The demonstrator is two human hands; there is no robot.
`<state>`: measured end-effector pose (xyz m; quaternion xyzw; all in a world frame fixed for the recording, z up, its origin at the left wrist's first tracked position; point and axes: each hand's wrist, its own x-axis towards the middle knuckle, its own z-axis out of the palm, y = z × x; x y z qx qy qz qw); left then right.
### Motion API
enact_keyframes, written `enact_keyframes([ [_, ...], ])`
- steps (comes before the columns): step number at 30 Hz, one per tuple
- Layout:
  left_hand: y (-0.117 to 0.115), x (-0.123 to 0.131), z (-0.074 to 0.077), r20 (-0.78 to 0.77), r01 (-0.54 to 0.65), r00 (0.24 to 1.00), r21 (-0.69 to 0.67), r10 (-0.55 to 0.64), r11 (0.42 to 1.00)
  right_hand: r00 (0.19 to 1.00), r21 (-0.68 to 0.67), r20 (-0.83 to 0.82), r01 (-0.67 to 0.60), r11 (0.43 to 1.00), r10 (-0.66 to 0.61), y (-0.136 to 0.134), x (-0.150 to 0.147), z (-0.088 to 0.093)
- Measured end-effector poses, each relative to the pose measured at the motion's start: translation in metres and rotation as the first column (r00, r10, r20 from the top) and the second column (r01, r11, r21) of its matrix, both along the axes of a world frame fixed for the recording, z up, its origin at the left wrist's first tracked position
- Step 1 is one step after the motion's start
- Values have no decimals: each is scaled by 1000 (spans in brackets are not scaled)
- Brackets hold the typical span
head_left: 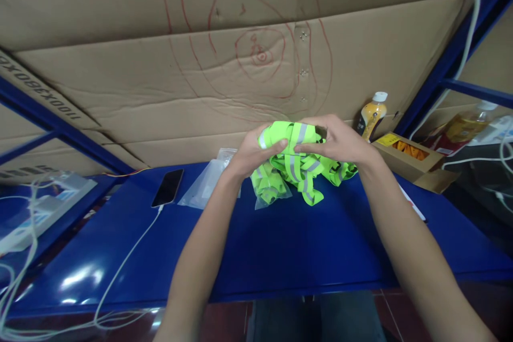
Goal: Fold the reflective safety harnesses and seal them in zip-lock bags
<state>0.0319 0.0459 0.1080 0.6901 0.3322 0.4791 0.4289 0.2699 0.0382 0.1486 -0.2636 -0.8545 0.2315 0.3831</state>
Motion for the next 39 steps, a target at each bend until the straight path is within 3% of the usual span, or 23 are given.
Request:
enact_keyframes([
  [3, 3, 0, -6, 183, 137, 978, -219, -97, 966, 997, 121, -26, 72, 990, -69, 4, 0, -2],
  [7, -2, 3, 5, 331, 249, 935, -358, -126, 900, 995, 257, -29, 103, 961, -99, 7, -4, -7],
  [10, -4, 2, 14, 341, 218, 938, -417, -71, 882, 993, 324, 48, 84, 942, -105, 7, -10, -11],
  [13, -4, -5, 14, 274, 119, 962, -402, -5, 908, 987, 300, 153, 4, 954, -52, 7, -12, -13],
  [16, -2, -13, 10, 202, 56, 979, -323, 11, 945, 984, 229, 173, -73, 971, 33, 8, -6, -13],
  [20, -3, -20, 11, -61, 60, 996, -2, -60, 998, 987, 153, 145, 49, 987, -71, 13, 4, -14],
  [24, -6, -18, 16, -320, 153, 945, 252, -67, 955, 966, 5, 255, -47, 999, 44, 17, 7, -15],
  [26, -5, -16, 16, -333, 171, 941, 331, -54, 928, 967, -12, 248, -60, 998, 61, 17, 6, -14],
  [29, -1, -12, 11, -271, 98, 962, 425, 23, 900, 988, 37, 157, -1, 999, -5, 14, 6, -10],
  [31, 0, -10, 7, -199, 50, 980, 334, 19, 941, 993, 88, 99, 55, 995, -63, 11, 7, -8],
  [34, -1, -5, 3, -1, 57, 998, 2, -57, 998, 994, 166, 47, 91, 982, -100, 10, 6, -7],
  [37, -1, -1, 4, 194, 106, 980, -281, -51, 954, 995, 276, 31, 78, 958, -90, 13, 0, -14],
  [39, 1, -1, 6, 254, 144, 966, -380, -47, 914, 994, 354, 49, 72, 932, -96, 15, -6, -22],
])
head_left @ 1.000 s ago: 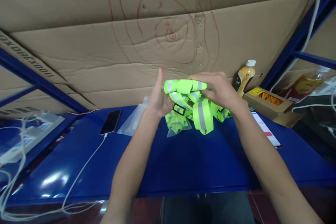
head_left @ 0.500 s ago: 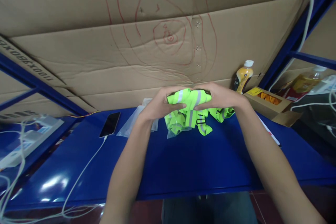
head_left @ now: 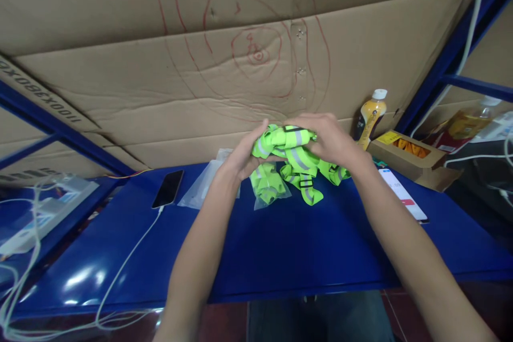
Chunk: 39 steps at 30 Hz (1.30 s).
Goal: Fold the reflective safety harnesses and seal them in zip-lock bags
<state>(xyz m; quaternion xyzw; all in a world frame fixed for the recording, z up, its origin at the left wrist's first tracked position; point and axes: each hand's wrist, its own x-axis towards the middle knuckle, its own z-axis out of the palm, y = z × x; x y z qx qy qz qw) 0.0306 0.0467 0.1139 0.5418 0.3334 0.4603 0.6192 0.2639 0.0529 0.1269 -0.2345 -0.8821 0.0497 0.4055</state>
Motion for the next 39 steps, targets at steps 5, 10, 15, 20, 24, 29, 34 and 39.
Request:
enact_keyframes([
  [5, -5, -6, -6, 2, 6, 1000, -30, -6, 1000, 994, -8, 83, 76, 997, -75, -15, -8, -14],
  [10, -37, -10, -28, -159, -139, 969, 285, 190, 948, 991, -182, 38, -118, 976, 127, -51, 1, -31],
  [15, -65, -15, -54, -371, -38, 870, 605, 324, 796, 965, -351, -257, -149, 924, 58, -67, 7, -74],
  [20, -75, -9, -70, -471, 161, 850, 660, 237, 733, 960, -672, -188, -281, 686, 209, -68, 14, -99],
  [24, -73, -5, -75, -431, 156, 855, 744, 289, 650, 960, -664, -252, -265, 699, 124, -67, 13, -106],
  [29, -67, -9, -84, -473, 162, 875, 487, 103, 858, 992, -255, -113, -80, 964, 52, -66, 11, -118],
  [34, -62, -9, -93, -313, 12, 948, 193, 50, 981, 997, -68, -2, -81, 994, 81, -68, 4, -135],
  [39, -63, -10, -94, -159, 148, 971, -188, -179, 971, 999, 154, 38, -29, 988, 24, -70, -5, -142],
])
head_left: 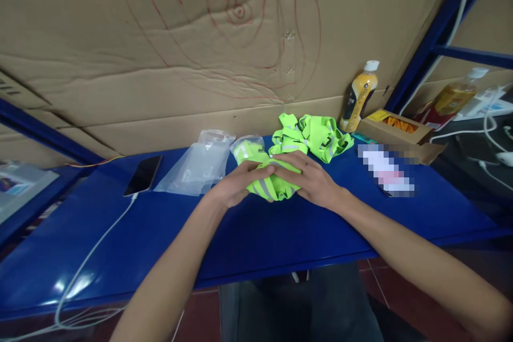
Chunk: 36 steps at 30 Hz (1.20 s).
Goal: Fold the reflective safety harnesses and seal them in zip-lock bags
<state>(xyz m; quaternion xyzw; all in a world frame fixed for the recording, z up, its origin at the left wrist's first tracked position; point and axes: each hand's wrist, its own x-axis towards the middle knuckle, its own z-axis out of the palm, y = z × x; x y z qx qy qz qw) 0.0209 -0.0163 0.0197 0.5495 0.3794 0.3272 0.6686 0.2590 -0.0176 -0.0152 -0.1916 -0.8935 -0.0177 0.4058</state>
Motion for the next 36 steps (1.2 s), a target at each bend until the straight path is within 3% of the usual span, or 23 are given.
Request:
enact_keyframes([
  [3, -4, 0, 4, 6, -7, 1000, 25, 7, 1000, 1000, -24, -23, -7, 1000, 6, -5, -1, 9],
  [7, -5, 1, 6, -12, -144, 989, 197, 150, 970, 998, -141, 6, -53, 989, 55, -17, -6, 21],
  [11, -2, 4, 1, -10, -198, 977, 353, 215, 914, 983, -168, -175, 19, 986, -49, -22, -19, 17],
  [15, -7, 15, -3, -48, -224, 953, 550, 299, 804, 919, -228, -341, 122, 966, -197, -16, -27, 7],
  [20, -24, 36, -11, -73, -287, 849, 768, 523, 573, 809, -373, -508, 103, 922, -295, -11, -27, 12],
  [22, -30, 44, -16, -73, -288, 831, 791, 551, 539, 759, -435, -549, 98, 895, -350, -10, -27, 15],
  [24, -34, 51, -20, -111, -273, 836, 766, 538, 582, 711, -490, -569, 110, 865, -413, -9, -28, 17],
  [29, -35, 59, -25, -184, -271, 888, 530, 421, 804, 671, -565, -578, 81, 821, -464, -7, -28, 15],
  [31, -33, 57, -24, -188, -254, 897, 522, 400, 815, 662, -580, -592, 46, 813, -460, -7, -28, 16],
  [33, -32, 52, -23, -192, -232, 872, 649, 450, 725, 658, -601, -602, 0, 799, -453, -8, -29, 17],
  [36, -34, 45, -20, -151, -172, 822, 854, 549, 491, 678, -641, -622, -154, 752, -392, -11, -30, 18],
])
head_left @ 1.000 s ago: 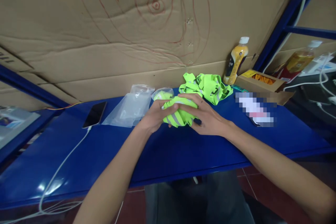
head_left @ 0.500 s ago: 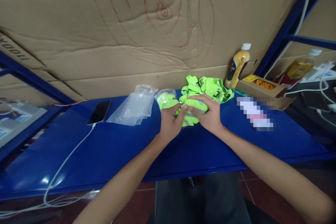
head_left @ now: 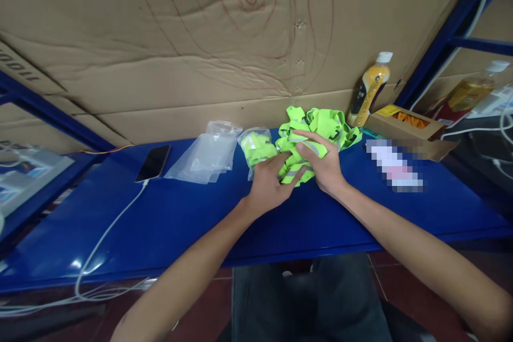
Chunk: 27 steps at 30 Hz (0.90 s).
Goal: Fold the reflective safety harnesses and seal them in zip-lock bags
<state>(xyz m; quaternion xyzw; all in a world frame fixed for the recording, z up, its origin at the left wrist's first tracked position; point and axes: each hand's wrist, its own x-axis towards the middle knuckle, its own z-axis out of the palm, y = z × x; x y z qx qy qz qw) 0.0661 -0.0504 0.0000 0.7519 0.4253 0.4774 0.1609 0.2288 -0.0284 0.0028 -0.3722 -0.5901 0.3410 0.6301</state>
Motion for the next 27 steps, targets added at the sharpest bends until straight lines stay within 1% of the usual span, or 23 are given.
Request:
enact_keyframes([
  [2, -2, -2, 1, -36, 12, 999, 89, -9, 996, 996, -37, -60, -67, 997, 64, -4, -3, -1],
  [4, -4, -1, -1, 5, 16, 1000, 100, -17, 995, 995, -63, -94, -51, 997, 44, -8, -8, -4],
  [5, -3, 1, -2, 65, -1, 998, 100, -5, 995, 995, -68, -102, -25, 997, 18, -10, -10, -5],
  [7, -2, 5, -5, 239, -55, 971, 101, 29, 993, 994, -63, -110, 9, 998, -16, -13, -13, -6],
  [9, 1, 10, -8, 377, -76, 926, 106, 31, 991, 992, -47, -129, -2, 999, -4, -12, -15, -7],
  [11, 2, 13, -10, 429, -55, 903, 126, -4, 991, 987, -27, -150, -53, 998, 48, -11, -14, -7],
  [13, 2, 14, -11, 430, -4, 901, 141, -58, 990, 982, -13, -162, -104, 995, 100, -9, -13, -5],
  [16, -1, 12, -11, 431, 84, 891, 157, -145, 984, 978, -20, -154, -146, 989, 141, -9, -11, -2],
  [21, -4, 10, -5, 415, 98, 894, 180, -166, 979, 970, -42, -171, -180, 983, 170, -11, -11, 1],
  [22, -3, 9, -3, 421, 127, 887, 179, -192, 976, 967, -43, -184, -185, 982, 174, -11, -11, 0],
  [24, -2, 7, 3, 420, 224, 864, 175, -278, 959, 959, -51, -213, -200, 978, 185, -10, -10, -2],
  [26, -1, 6, 7, 368, 300, 865, 166, -341, 939, 956, -61, -226, -206, 977, 187, -8, -9, -4],
  [27, -1, 6, 9, 339, 309, 874, 162, -347, 937, 960, -58, -217, -195, 979, 178, -8, -8, -4],
])
